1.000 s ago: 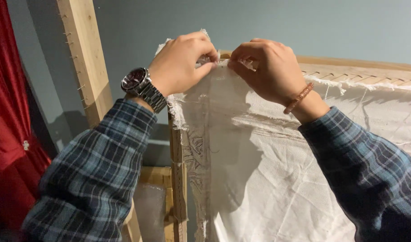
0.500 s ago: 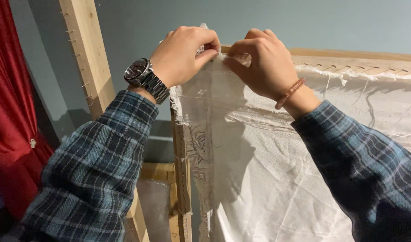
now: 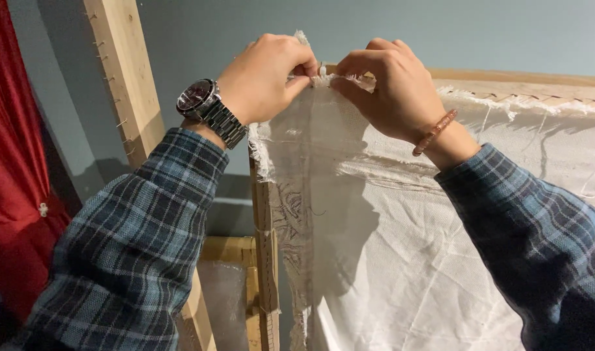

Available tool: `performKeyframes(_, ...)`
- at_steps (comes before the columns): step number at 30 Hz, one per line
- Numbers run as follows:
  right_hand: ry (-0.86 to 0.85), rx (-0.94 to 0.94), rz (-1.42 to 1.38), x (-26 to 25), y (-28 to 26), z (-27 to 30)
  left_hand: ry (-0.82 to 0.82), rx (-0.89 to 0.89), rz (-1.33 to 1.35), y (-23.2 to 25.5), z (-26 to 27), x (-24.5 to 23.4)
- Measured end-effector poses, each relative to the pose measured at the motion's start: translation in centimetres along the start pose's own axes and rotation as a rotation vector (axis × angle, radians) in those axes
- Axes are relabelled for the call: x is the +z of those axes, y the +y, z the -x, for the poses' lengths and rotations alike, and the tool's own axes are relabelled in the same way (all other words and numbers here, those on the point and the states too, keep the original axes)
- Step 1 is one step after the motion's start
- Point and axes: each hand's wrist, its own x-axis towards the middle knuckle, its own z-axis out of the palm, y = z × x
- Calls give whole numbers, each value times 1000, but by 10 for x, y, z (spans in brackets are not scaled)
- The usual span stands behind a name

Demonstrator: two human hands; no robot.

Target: Stretching fabric onto a frame and using a tufting gun to create a rug

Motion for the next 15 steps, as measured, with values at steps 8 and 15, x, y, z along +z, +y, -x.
performKeyframes(8,-13,3,13,-3,-4,0,-30,-34,2,1,1,-3)
performKeyframes(15,-16,-22,7,-2,0,-1,-57,-45,17,-3,0,-7)
